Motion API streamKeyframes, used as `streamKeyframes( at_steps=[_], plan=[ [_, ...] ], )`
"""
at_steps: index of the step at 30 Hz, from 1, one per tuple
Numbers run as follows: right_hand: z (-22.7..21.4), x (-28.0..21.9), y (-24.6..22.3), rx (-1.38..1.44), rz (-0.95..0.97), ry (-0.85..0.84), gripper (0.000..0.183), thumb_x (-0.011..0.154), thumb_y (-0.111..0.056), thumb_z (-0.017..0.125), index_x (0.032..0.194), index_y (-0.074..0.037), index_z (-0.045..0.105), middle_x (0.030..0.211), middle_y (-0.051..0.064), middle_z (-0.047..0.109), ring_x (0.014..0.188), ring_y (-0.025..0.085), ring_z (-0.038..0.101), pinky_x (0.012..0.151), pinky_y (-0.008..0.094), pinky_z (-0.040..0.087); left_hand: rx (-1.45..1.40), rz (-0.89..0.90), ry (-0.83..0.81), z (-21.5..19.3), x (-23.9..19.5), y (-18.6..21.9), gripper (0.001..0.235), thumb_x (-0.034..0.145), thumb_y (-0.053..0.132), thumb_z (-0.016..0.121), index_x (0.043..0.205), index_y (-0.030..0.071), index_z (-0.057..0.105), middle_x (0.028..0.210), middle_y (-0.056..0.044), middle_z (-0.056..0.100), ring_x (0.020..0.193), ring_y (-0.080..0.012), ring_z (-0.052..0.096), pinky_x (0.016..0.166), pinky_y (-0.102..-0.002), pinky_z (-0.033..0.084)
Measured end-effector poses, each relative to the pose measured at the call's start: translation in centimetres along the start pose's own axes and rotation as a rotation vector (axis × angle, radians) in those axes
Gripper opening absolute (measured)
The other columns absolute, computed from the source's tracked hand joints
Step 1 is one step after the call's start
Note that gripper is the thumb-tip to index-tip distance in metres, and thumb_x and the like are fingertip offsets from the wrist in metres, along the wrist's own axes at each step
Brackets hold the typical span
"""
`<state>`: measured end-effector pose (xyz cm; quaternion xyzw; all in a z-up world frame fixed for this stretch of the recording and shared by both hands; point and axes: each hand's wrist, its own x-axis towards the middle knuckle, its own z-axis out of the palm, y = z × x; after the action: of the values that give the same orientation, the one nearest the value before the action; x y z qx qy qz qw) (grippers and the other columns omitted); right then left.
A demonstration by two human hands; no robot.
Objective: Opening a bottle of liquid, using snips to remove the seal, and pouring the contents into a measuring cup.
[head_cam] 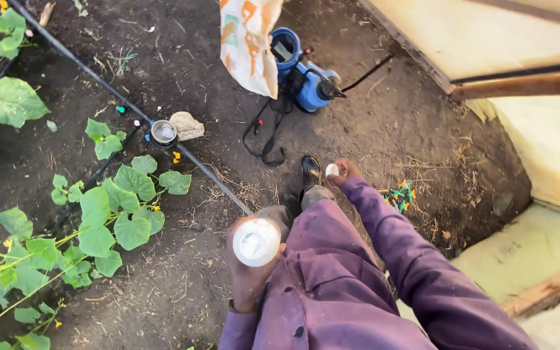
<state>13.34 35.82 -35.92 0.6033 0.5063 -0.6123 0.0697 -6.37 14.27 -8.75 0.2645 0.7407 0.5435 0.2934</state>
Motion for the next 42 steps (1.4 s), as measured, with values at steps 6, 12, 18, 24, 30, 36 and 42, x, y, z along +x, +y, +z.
streamKeyframes(
  at_steps=[6, 12, 18, 24, 30, 36, 42],
  plan=[
    [4.2, 9.0, -9.4, 0.059, 0.02, -0.161, 0.043, 0.072, -0.022, 0.08, 0.11, -0.015, 0.061, 0.126, 0.013, 0.062, 0.08, 0.022, 0.068, 0.068, 0.031, 0.058, -0.119, -0.191, 0.126, -0.9, 2.3, -2.8, 0.086, 0.064, 0.021, 0.096, 0.136, 0.004, 0.051, 0.131, -0.013, 0.06, 0.12, -0.0228, 0.063, 0.105, -0.036, 0.05],
    [10.9, 29.8, -8.1, 0.201, -0.113, -0.043, 0.049, 0.073, -0.009, 0.091, 0.114, -0.001, 0.065, 0.103, 0.021, 0.061, 0.065, 0.026, 0.073, 0.058, 0.037, 0.07, -0.242, -0.265, 0.108, -3.9, 5.9, -8.5, 0.088, 0.061, 0.016, 0.097, 0.136, 0.007, 0.051, 0.126, -0.016, 0.069, 0.115, -0.0265, 0.07, 0.099, -0.037, 0.056],
    [14.4, 36.2, -15.8, 0.01, 0.05, 0.086, 0.038, 0.07, -0.025, 0.084, 0.099, -0.012, 0.065, 0.077, 0.01, 0.065, 0.06, 0.015, 0.067, 0.057, 0.028, 0.063, -0.003, -0.015, 0.025, -9.8, 8.7, -18.3, 0.095, 0.06, 0.039, 0.096, 0.135, 0.003, 0.05, 0.131, -0.019, 0.059, 0.124, -0.0342, 0.062, 0.105, -0.043, 0.049],
    [22.6, 37.2, -22.0, 0.069, -0.091, 0.306, 0.042, 0.067, -0.026, 0.078, 0.084, -0.019, 0.04, 0.098, -0.001, 0.045, 0.06, 0.017, 0.06, 0.056, 0.03, 0.041, 0.06, -0.053, -0.084, -17.6, 14.5, -20.9, 0.082, 0.079, 0.032, 0.089, 0.142, 0.001, 0.047, 0.144, -0.021, 0.054, 0.135, -0.0363, 0.054, 0.115, -0.046, 0.045],
    [30.5, 37.2, -29.3, 0.136, -0.111, 0.369, 0.038, 0.073, -0.031, 0.081, 0.083, -0.02, 0.046, 0.084, -0.002, 0.049, 0.068, 0.011, 0.054, 0.058, 0.027, 0.055, 0.062, -0.093, -0.009, -23.7, 18.3, -22.2, 0.086, 0.075, 0.027, 0.091, 0.141, -0.003, 0.045, 0.14, -0.021, 0.057, 0.132, -0.0361, 0.057, 0.114, -0.044, 0.045],
    [31.8, 36.0, -43.0, 0.404, -0.268, 0.202, 0.026, 0.077, -0.022, 0.071, 0.099, -0.011, 0.078, 0.087, -0.001, 0.074, 0.074, 0.009, 0.069, 0.055, 0.023, 0.061, 0.104, -0.133, 0.073, -28.3, 20.1, -22.7, 0.09, 0.069, 0.031, 0.095, 0.14, 0.002, 0.048, 0.14, -0.017, 0.059, 0.131, -0.0326, 0.058, 0.111, -0.042, 0.045],
    [26.3, 37.7, -49.5, 0.714, -0.312, 0.185, 0.024, 0.076, -0.026, 0.076, 0.089, -0.013, 0.06, 0.072, 0.004, 0.049, 0.068, 0.019, 0.055, 0.076, 0.036, 0.057, 0.009, -0.28, 0.113, -30.6, 22.7, -22.9, 0.097, 0.058, 0.02, 0.099, 0.14, 0.002, 0.051, 0.14, -0.018, 0.058, 0.134, -0.0308, 0.057, 0.114, -0.041, 0.044]
  ],
)
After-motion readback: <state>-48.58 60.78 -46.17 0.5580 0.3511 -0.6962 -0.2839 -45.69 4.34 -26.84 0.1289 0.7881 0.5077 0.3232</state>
